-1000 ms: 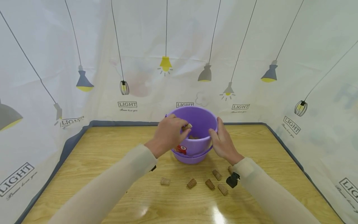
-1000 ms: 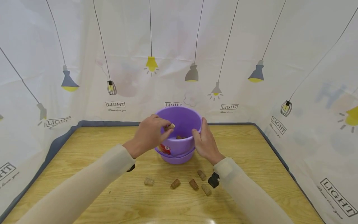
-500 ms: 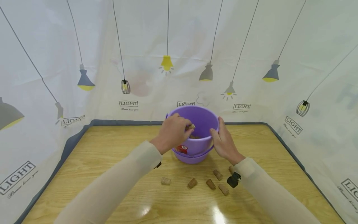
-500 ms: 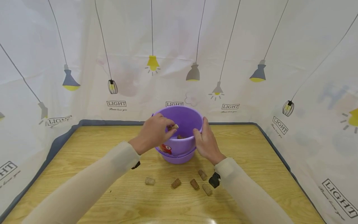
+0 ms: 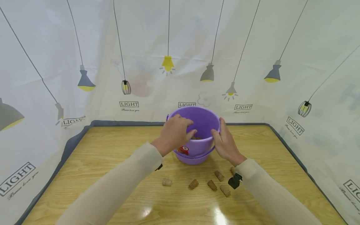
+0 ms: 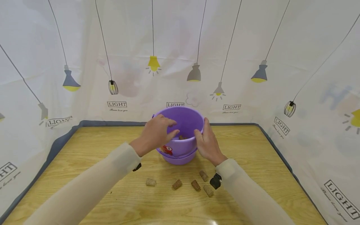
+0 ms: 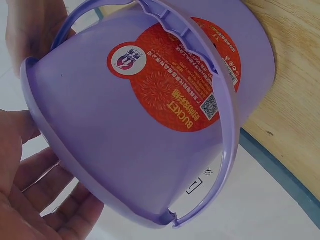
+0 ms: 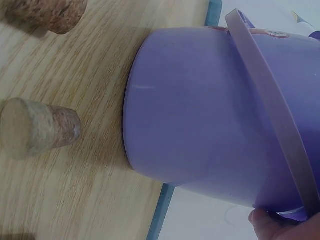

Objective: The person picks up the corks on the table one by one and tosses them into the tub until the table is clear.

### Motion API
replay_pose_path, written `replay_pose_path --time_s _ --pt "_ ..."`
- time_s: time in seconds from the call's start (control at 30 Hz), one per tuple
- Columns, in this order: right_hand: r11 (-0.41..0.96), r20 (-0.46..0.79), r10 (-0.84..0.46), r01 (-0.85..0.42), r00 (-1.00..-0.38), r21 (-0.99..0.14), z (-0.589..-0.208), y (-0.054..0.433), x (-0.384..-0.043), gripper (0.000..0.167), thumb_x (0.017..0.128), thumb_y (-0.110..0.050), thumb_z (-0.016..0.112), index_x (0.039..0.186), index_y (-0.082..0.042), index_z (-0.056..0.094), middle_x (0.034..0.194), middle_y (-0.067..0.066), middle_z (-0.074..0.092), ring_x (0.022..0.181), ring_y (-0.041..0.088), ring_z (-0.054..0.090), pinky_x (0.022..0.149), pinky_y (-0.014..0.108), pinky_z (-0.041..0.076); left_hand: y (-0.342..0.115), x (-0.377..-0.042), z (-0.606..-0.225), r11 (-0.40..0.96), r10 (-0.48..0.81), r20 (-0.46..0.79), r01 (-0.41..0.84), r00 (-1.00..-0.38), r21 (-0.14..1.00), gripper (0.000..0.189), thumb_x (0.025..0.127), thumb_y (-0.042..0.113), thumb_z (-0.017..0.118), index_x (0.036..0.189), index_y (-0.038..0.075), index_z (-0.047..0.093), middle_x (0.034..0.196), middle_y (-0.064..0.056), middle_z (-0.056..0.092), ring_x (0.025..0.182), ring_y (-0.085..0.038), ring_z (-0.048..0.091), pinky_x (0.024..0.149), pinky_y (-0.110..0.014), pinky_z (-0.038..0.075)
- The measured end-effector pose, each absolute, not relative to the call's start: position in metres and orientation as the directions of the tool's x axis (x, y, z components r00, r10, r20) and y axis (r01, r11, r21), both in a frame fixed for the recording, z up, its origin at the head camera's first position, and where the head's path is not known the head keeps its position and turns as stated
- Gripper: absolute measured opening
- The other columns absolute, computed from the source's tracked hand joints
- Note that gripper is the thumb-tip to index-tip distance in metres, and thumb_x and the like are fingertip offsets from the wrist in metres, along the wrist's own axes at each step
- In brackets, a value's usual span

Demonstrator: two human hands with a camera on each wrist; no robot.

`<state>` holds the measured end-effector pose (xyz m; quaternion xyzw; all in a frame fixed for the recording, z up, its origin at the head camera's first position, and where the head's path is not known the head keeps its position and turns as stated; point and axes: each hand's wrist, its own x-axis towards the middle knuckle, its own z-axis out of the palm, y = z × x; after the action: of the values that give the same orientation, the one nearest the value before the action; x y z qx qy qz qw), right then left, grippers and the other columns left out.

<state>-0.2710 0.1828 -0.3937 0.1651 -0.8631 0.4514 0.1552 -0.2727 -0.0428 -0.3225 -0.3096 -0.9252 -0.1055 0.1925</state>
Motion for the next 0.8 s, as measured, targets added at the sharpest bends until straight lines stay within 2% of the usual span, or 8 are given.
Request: replay_pose_path --time_s 0.6,0.8 --pt "0.531 0.415 -0.144 -0.424 -0.899 -0.734 -0.394 0.183 -0.272 0.064 0.108 -0.02 0.038 0.162 0.0 0.01 0.16 0.027 0.032 0.146 0.04 0.036 0.12 0.054 0.031 -0.059 -0.257 -0.323 0.738 0.526 0.541 0.668 -0.657 0.094 0.029 0.093 0.031 0.076 0.11 0.007 0.078 0.106 -0.005 0.078 0.096 -0.025 0.069 0.083 -0.038 0.061" --pt "0.529 0.415 -0.141 -0.422 -0.899 -0.736 -0.395 0.183 -0.272 0.064 0.108 -0.017 0.039 0.162 0.0 0.011 0.16 0.027 0.032 0.146 0.04 0.037 0.119 0.055 0.032 -0.067 -0.255 -0.323 0.739 0.514 0.57 0.668 -0.641 0.085 0.027 0.092 0.03 0.077 0.108 0.008 0.079 0.104 -0.003 0.078 0.095 -0.024 0.07 0.091 -0.04 0.059"
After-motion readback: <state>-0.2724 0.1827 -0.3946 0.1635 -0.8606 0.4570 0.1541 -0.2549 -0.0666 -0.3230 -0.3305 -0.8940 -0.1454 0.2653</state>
